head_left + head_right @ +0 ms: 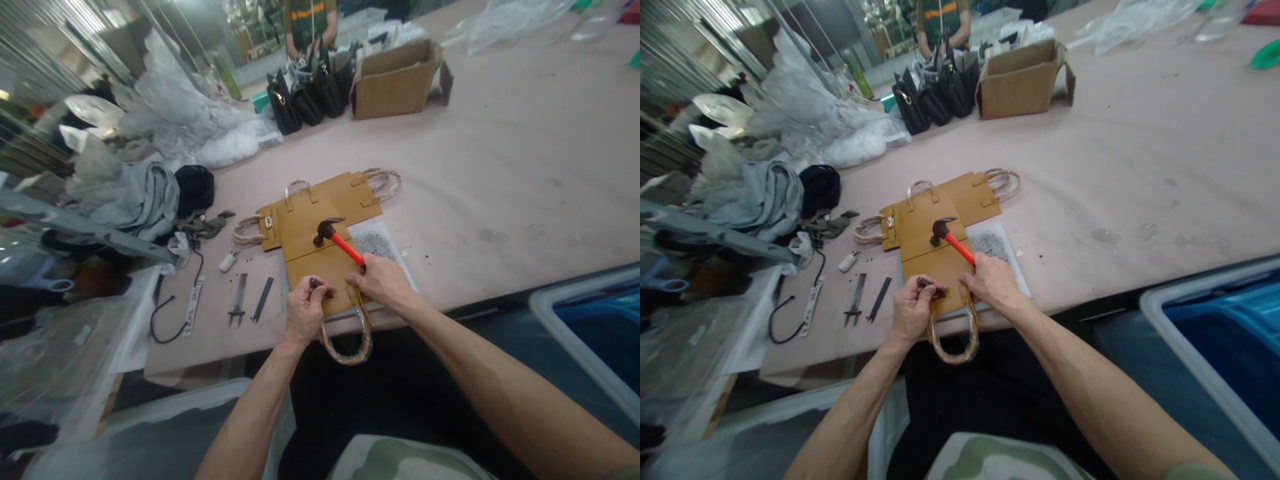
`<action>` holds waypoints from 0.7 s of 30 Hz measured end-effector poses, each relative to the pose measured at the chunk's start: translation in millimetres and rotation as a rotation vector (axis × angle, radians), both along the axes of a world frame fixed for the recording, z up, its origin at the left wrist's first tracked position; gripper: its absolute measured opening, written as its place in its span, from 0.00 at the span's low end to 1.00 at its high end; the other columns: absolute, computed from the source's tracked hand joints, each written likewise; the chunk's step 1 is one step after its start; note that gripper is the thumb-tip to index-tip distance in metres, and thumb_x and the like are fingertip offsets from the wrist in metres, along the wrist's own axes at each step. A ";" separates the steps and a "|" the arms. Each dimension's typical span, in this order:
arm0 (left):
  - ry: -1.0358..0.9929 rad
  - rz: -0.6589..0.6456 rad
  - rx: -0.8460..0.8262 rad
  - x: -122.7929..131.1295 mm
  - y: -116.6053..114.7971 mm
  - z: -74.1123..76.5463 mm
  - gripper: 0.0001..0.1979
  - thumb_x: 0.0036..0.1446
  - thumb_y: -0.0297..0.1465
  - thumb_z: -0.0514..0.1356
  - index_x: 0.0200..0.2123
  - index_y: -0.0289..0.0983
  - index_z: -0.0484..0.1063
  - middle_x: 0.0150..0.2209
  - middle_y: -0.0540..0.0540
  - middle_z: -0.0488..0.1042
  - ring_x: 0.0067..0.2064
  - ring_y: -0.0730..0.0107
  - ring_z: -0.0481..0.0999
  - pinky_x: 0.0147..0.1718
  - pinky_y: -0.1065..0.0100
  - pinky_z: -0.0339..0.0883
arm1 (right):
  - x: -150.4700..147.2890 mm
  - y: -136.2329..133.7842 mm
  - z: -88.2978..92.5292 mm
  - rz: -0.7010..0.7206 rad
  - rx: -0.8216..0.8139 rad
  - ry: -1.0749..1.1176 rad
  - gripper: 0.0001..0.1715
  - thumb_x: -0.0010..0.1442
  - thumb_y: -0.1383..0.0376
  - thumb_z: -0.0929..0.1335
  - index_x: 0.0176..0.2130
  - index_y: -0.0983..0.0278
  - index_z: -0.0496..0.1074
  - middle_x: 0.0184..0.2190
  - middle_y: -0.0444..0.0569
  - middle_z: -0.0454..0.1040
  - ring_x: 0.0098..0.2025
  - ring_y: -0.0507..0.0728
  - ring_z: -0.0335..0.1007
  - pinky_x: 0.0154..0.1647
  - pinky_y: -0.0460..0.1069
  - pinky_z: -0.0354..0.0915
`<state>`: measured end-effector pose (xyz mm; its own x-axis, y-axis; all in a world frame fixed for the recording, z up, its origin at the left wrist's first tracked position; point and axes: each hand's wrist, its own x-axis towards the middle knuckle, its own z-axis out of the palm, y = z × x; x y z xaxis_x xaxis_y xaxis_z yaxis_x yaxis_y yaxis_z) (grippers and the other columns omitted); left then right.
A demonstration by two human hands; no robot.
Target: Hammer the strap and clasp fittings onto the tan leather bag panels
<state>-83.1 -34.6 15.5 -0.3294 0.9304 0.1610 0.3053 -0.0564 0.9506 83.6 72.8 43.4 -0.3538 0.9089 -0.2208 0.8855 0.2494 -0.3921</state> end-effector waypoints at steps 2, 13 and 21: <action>0.110 -0.042 0.033 -0.6 0.6 -2.5 0.05 0.65 0.31 0.57 0.36 0.39 0.72 0.34 0.47 0.81 0.37 0.67 0.82 0.42 0.66 0.78 | 0.6 2.7 -0.2 0.001 -0.010 0.026 0.18 0.62 0.52 0.69 0.43 0.64 0.74 0.37 0.55 0.80 0.40 0.62 0.76 0.34 0.49 0.60; 0.288 -0.096 0.066 3.2 -1.3 -7.5 0.08 0.64 0.33 0.55 0.34 0.41 0.73 0.32 0.46 0.79 0.35 0.66 0.79 0.39 0.68 0.73 | 57.1 -31.2 96.0 0.138 0.183 0.331 0.22 0.70 0.50 0.54 0.32 0.58 0.63 0.23 0.45 0.69 0.24 0.55 0.62 0.28 0.49 0.55; 0.328 -0.086 0.146 2.6 0.5 -16.2 0.08 0.65 0.31 0.55 0.36 0.40 0.74 0.32 0.45 0.79 0.34 0.66 0.80 0.36 0.68 0.73 | 81.5 -59.6 104.5 0.235 0.243 0.129 0.20 0.67 0.50 0.57 0.29 0.57 0.60 0.19 0.46 0.66 0.19 0.55 0.57 0.25 0.51 0.47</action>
